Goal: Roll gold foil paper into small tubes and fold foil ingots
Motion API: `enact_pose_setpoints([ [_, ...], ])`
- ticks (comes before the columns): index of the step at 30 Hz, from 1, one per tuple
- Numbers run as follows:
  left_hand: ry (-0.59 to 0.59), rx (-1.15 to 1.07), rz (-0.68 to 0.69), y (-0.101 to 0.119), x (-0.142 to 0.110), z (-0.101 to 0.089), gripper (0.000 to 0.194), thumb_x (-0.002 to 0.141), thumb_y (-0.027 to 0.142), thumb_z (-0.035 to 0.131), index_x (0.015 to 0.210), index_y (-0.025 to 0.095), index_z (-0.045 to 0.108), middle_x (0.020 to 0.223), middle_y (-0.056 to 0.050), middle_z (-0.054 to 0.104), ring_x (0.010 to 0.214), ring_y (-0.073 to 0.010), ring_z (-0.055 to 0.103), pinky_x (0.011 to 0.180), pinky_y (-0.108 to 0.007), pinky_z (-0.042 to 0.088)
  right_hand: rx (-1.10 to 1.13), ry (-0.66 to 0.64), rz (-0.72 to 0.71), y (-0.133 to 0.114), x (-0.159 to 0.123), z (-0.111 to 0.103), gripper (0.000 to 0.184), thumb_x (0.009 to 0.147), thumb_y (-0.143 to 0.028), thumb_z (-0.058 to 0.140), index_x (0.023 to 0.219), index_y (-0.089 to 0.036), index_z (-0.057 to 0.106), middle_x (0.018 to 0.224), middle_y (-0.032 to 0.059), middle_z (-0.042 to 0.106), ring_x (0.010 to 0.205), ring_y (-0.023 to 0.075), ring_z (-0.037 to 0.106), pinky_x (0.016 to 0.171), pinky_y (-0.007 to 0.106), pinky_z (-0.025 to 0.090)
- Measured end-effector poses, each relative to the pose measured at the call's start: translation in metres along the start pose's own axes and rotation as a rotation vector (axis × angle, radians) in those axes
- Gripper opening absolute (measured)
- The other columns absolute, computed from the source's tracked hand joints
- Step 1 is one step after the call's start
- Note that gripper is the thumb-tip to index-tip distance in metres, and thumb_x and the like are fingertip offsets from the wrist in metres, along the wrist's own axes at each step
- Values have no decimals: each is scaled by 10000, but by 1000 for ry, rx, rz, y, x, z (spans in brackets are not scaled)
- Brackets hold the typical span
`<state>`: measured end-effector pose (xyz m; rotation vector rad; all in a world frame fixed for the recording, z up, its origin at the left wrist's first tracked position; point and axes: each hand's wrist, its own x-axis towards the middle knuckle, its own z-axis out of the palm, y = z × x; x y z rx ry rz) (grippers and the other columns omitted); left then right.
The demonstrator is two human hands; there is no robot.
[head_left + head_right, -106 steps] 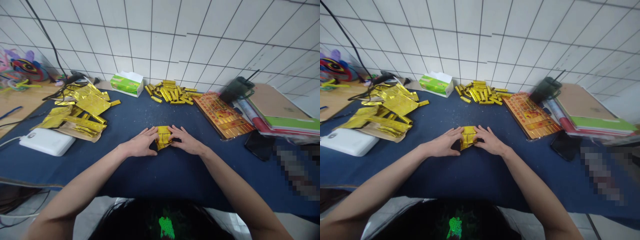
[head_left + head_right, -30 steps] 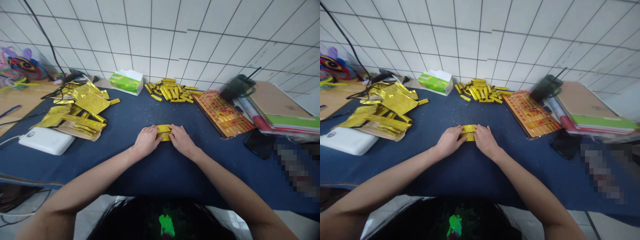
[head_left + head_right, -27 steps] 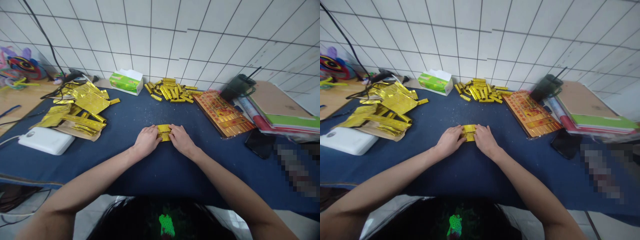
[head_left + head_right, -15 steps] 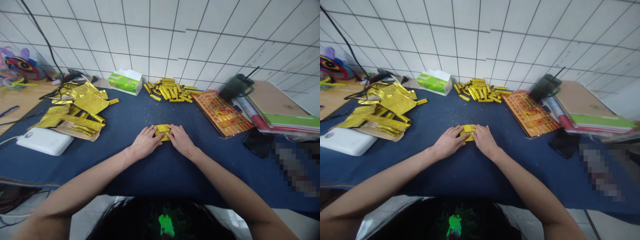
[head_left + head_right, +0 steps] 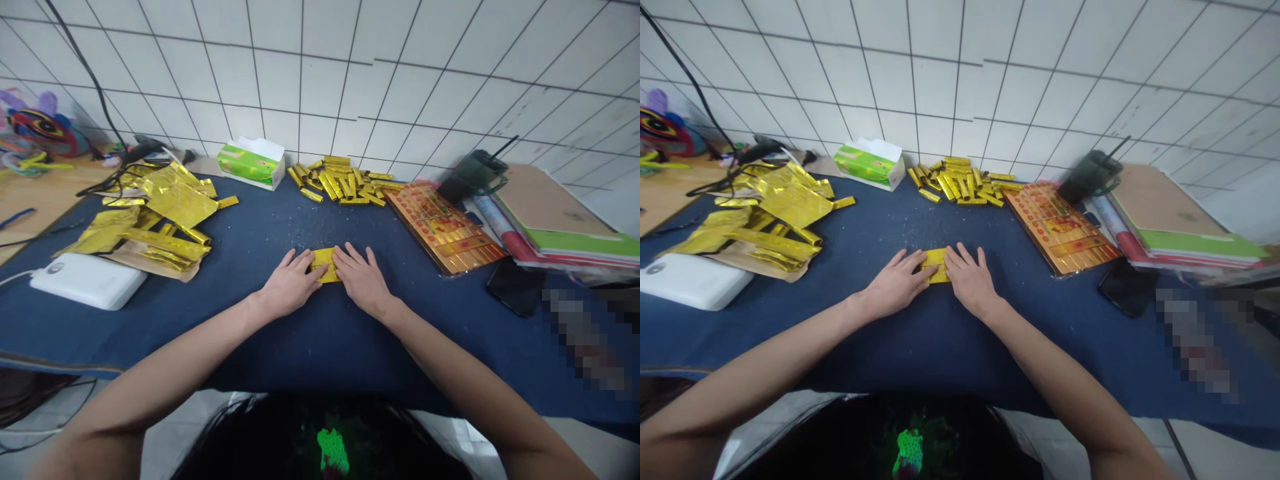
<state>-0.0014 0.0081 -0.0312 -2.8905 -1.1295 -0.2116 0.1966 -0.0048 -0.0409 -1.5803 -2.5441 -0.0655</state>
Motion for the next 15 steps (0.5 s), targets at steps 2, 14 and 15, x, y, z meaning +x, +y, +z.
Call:
enact_pose_setpoints([
  [2,-7,7,-5,0,-1,0,388,912,289,328,1253,175,476,1286,-143,471,1254,-267,378,1040,-433,261,-17,-11,-7,0,0,0,415,918,-199,240,1258,-154,473,1370,66,428,1289,250,323,1029,578,188],
  [14,-24,-32,-18,-1,2,-1,418,893,304,388,1306,237,384,1294,-122,472,1241,-262,395,994,-430,309,61,-60,21,-1,-1,-5,550,907,-486,221,1318,-168,401,1402,83,375,1303,262,296,1032,583,168],
  [15,-27,-28,-15,-1,2,-1,428,890,319,397,1311,246,376,1295,-124,470,1240,-266,396,990,-433,310,66,-66,20,-1,-1,-5,581,893,-520,231,1326,-166,390,1406,89,367,1307,267,288,1031,583,170],
])
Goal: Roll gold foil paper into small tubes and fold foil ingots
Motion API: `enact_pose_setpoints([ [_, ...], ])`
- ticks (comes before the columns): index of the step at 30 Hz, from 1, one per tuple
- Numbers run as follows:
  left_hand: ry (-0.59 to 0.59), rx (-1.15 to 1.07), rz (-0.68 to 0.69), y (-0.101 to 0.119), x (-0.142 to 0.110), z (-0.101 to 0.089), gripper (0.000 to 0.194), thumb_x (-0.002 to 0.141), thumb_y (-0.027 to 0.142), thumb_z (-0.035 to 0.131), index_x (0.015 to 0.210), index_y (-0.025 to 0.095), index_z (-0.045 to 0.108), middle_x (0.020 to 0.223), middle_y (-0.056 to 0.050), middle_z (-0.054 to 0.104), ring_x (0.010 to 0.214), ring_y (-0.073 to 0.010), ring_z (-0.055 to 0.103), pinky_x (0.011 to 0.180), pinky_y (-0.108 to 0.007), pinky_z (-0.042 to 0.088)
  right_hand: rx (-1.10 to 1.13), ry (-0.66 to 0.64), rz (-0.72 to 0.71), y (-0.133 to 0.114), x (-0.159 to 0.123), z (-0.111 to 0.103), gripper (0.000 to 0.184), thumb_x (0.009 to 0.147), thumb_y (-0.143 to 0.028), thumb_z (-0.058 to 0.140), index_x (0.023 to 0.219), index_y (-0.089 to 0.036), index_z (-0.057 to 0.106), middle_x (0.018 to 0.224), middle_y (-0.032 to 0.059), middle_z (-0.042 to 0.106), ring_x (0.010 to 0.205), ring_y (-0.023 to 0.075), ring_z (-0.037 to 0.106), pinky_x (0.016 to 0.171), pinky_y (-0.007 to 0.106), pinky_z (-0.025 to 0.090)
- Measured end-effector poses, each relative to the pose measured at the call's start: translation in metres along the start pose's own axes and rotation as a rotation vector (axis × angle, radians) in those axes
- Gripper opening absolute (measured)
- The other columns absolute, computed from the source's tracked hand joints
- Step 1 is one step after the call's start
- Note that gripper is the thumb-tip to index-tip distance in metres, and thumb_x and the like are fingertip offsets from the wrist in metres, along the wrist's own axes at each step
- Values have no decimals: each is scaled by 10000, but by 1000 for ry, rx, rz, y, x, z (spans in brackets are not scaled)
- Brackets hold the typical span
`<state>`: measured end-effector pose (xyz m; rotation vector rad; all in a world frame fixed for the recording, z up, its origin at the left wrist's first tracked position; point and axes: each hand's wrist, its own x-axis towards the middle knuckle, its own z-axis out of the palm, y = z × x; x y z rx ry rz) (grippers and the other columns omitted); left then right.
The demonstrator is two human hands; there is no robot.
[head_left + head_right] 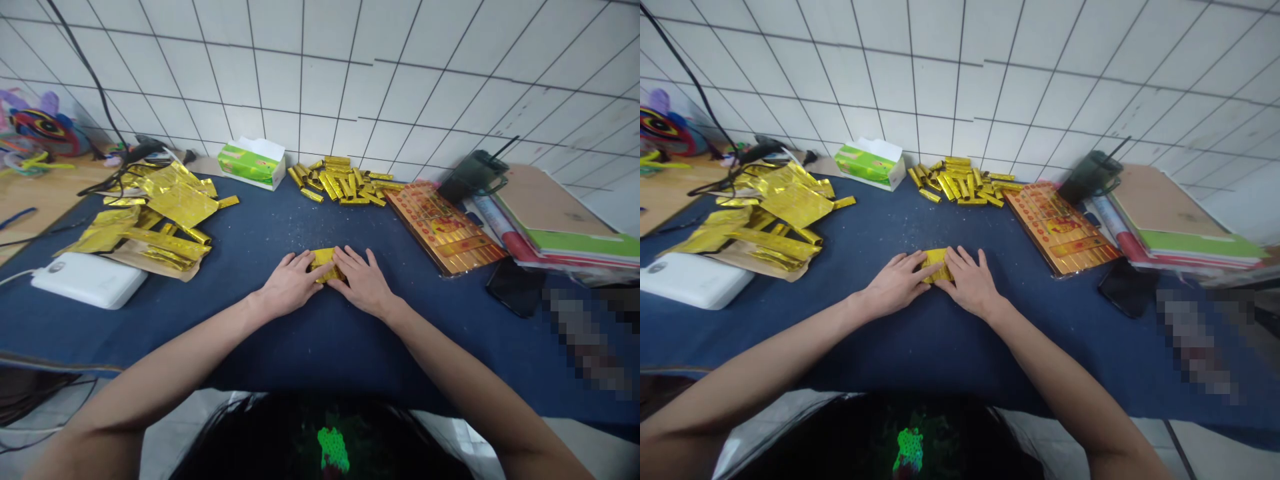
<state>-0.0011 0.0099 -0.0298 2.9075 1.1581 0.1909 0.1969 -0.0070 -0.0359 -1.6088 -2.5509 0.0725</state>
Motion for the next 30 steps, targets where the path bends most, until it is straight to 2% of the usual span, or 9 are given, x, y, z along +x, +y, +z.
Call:
enact_pose_setpoints([
  [4,5,-11,-27,0,1,0,472,875,344,432,1305,160,374,1287,-138,486,1237,-255,400,998,-408,306,9,-22,5,1,0,0,663,851,-591,272,1348,-159,357,1417,99,347,1313,280,270,1032,581,175],
  [8,19,-34,-71,1,2,2,457,879,351,416,1250,83,411,1279,-160,495,1227,-241,414,1004,-390,303,15,-14,11,0,1,-1,590,888,-528,239,1333,-166,379,1409,76,366,1312,259,279,1037,567,184],
  [12,20,-19,-54,2,2,1,415,893,329,386,1261,140,426,1284,-140,490,1228,-255,409,990,-408,312,2,2,19,-1,1,-1,546,905,-491,228,1305,-171,417,1395,65,389,1300,250,303,1033,564,197],
  [17,20,12,-17,2,1,2,389,913,325,339,1291,281,419,1266,-119,488,1223,-272,412,960,-438,324,-16,19,25,-2,0,-1,513,914,-451,245,1292,-159,432,1388,64,399,1294,246,315,1028,558,212],
  [22,10,27,-11,3,0,3,371,913,331,336,1253,285,477,1271,-142,474,1231,-292,400,956,-450,320,-32,25,29,-3,1,1,466,920,-382,255,1284,-160,444,1389,58,398,1291,242,319,1028,555,212],
  [30,-29,11,-5,2,-1,0,382,914,308,340,1281,296,443,1333,-141,417,1258,-291,360,970,-467,299,-45,5,21,0,1,2,435,922,-285,227,1283,-195,452,1383,49,407,1290,238,324,1021,569,213],
])
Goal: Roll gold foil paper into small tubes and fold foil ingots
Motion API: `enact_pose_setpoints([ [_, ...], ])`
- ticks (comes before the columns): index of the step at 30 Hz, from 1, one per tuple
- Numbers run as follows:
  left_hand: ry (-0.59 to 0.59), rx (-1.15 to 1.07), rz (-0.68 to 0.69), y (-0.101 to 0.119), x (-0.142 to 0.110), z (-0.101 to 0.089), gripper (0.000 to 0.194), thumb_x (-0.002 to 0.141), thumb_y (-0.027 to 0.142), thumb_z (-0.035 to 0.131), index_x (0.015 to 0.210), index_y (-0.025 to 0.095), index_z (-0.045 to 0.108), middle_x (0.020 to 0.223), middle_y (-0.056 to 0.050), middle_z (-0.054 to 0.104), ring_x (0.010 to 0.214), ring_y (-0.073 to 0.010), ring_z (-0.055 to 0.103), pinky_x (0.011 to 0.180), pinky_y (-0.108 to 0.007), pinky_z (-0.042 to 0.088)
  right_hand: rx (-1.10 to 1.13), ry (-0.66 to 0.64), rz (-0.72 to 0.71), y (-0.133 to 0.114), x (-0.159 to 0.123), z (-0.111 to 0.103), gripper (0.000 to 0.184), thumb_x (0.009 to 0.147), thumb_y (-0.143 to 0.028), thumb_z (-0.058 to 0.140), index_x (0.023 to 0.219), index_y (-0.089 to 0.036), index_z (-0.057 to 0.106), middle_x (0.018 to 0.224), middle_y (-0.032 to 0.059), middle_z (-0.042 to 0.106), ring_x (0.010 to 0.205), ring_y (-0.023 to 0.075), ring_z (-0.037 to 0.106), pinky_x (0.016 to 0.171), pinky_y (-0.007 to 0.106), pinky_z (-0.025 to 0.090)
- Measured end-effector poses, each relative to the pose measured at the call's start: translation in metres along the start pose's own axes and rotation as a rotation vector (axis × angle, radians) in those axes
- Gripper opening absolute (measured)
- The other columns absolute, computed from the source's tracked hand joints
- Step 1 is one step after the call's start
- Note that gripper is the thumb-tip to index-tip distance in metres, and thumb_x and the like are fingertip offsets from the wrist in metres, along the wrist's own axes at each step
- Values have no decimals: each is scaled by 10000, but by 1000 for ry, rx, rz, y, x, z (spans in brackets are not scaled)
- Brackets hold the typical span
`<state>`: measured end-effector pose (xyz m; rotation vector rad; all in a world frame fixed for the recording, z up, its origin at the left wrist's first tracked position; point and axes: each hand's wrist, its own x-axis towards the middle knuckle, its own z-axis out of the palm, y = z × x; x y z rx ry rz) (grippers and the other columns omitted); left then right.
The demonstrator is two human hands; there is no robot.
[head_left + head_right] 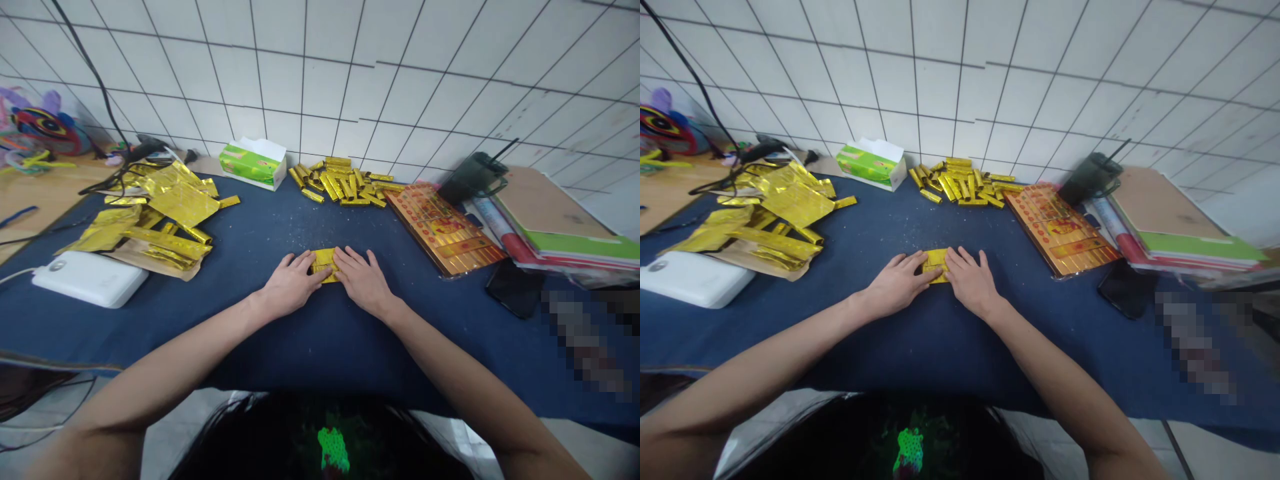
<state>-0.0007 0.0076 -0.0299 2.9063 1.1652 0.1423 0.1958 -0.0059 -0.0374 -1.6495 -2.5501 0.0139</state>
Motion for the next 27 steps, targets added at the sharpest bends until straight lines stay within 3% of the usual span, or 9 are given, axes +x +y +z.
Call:
enact_pose_setpoints([
  [3,-32,28,6,1,-2,-3,430,905,338,362,1331,284,367,1355,-136,398,1283,-282,326,996,-467,274,-1,-3,3,1,0,0,438,918,-265,224,1292,-203,443,1388,45,401,1291,237,324,1024,572,209],
  [7,-35,49,45,5,-6,-6,688,810,577,416,1381,220,276,1434,-159,278,1341,-321,175,1038,-531,165,4,-12,8,1,0,0,442,916,-269,228,1308,-210,422,1395,39,391,1294,237,318,1029,574,202],
  [11,-58,35,139,10,-9,-4,851,765,688,332,1397,129,227,1464,-144,204,1360,-290,112,1068,-529,73,-12,-18,-2,0,1,-2,439,919,-267,228,1300,-186,432,1394,48,390,1293,243,318,1026,581,199],
  [24,-159,7,91,13,-10,-4,855,778,680,312,1393,94,217,1461,-158,187,1356,-272,150,1054,-514,156,-12,-7,-1,1,0,-2,448,930,-285,194,1299,-190,430,1394,42,389,1296,231,316,1032,570,193],
  [27,-165,1,87,13,-9,-4,870,770,685,323,1393,87,216,1461,-166,181,1358,-279,138,1051,-525,155,-2,27,15,-5,0,-7,481,929,-323,180,1334,-149,374,1430,66,321,1323,224,261,1048,553,170],
])
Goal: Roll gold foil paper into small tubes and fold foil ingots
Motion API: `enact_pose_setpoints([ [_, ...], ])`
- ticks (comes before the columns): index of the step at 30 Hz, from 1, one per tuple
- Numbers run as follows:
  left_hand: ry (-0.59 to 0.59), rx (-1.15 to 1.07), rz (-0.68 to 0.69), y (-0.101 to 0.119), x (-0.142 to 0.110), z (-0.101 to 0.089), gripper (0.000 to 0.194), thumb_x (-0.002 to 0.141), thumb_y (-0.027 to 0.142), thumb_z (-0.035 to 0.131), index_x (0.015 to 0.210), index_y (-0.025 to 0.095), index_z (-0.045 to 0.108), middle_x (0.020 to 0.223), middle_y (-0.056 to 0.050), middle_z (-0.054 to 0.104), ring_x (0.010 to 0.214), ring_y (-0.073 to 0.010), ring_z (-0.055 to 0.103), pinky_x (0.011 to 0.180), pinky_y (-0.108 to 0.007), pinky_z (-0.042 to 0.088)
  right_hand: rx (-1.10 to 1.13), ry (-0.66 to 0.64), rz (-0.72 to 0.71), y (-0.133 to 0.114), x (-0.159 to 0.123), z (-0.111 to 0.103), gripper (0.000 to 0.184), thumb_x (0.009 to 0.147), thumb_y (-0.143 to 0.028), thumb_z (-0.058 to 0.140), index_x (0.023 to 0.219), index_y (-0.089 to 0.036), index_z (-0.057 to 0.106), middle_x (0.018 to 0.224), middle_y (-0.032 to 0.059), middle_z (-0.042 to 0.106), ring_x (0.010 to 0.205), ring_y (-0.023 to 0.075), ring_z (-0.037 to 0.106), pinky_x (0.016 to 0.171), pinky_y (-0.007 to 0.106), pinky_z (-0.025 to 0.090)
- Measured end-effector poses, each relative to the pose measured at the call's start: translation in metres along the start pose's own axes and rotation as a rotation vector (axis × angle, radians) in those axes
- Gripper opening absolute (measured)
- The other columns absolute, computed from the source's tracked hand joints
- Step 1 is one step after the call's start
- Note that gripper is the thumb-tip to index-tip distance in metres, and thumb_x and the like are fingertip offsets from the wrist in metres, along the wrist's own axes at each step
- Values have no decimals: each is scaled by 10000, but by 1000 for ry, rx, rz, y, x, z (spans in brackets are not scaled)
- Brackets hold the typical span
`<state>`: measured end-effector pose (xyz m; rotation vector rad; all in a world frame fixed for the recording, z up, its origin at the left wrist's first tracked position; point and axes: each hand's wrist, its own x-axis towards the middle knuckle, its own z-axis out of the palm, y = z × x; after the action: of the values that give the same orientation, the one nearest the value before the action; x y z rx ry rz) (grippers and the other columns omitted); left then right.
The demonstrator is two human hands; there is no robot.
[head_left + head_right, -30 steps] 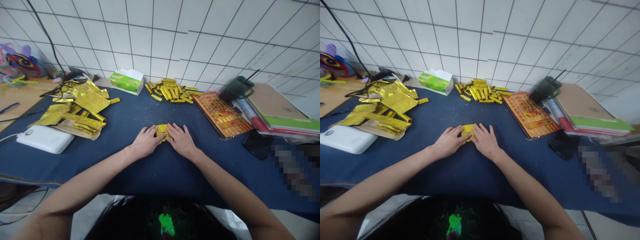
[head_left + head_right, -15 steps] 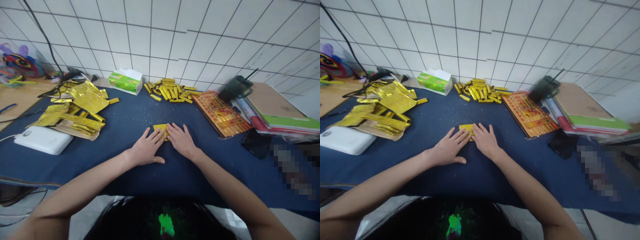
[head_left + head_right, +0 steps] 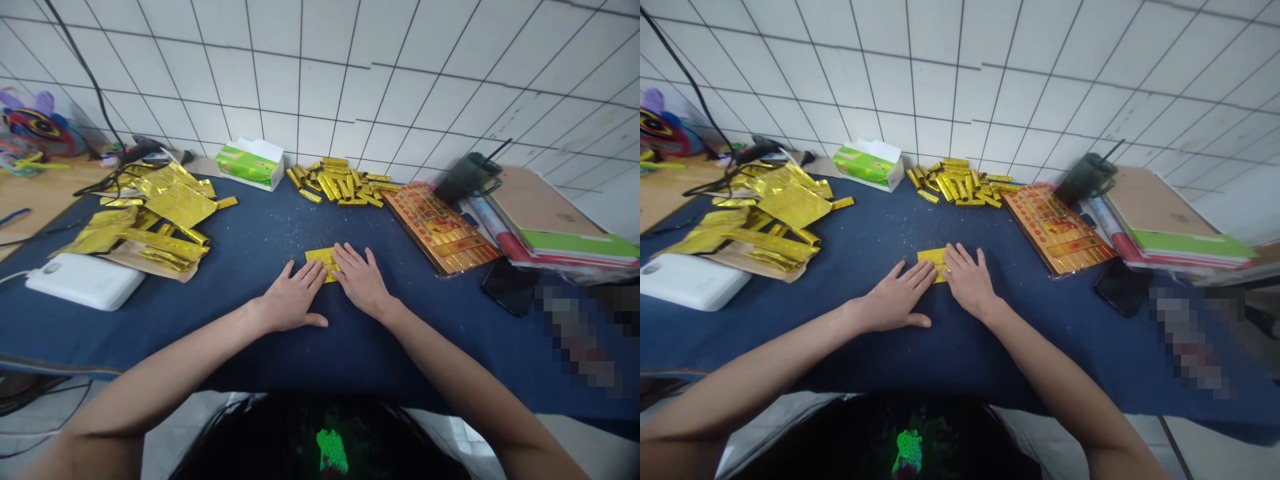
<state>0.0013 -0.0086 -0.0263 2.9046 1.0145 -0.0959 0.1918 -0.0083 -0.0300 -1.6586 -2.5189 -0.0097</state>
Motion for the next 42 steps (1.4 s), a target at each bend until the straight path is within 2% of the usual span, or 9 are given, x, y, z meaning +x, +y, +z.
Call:
enact_pose_setpoints([
  [2,0,-3,-1,0,1,0,879,763,686,336,1395,87,210,1462,-172,177,1357,-289,132,1049,-533,155,11,12,-44,-7,0,-2,536,922,-388,185,1367,-115,306,1461,94,237,1350,228,183,1061,545,135],
  [4,-5,-4,1,0,1,1,885,760,684,348,1400,92,195,1465,-171,169,1358,-299,122,1046,-539,158,33,-30,-125,-13,-1,-2,619,903,-469,197,1389,-89,244,1471,123,189,1363,238,122,1067,544,111],
  [6,-8,-6,3,0,1,1,891,760,684,348,1403,91,179,1470,-165,158,1359,-301,107,1046,-542,159,60,-102,-174,-16,-2,2,706,876,-546,209,1403,-76,193,1470,145,182,1365,249,100,1066,546,112],
  [9,-9,-12,-3,0,1,2,899,764,689,323,1404,78,164,1472,-162,139,1361,-291,109,1051,-542,143,68,-164,-165,-13,-5,7,778,847,-610,206,1411,-77,148,1471,152,172,1365,248,95,1067,546,103],
  [14,-41,-12,-19,2,-1,-1,908,767,685,323,1400,54,166,1470,-166,123,1364,-279,104,1062,-525,133,35,-171,-118,-6,-6,9,773,846,-619,173,1407,-86,175,1474,155,158,1368,247,72,1057,563,106],
  [28,-53,-20,-42,2,-4,-2,907,761,681,345,1396,52,189,1465,-187,125,1363,-291,95,1065,-522,117,42,-180,-116,-6,-6,8,794,834,-647,150,1411,-102,166,1475,144,162,1367,247,79,1055,570,106],
  [42,-36,-50,-32,-7,-17,-3,875,761,681,356,1387,81,234,1457,-160,200,1356,-288,140,1063,-519,129,46,-185,-95,-8,-6,8,800,832,-649,152,1408,-95,174,1479,140,149,1369,242,64,1059,567,97],
])
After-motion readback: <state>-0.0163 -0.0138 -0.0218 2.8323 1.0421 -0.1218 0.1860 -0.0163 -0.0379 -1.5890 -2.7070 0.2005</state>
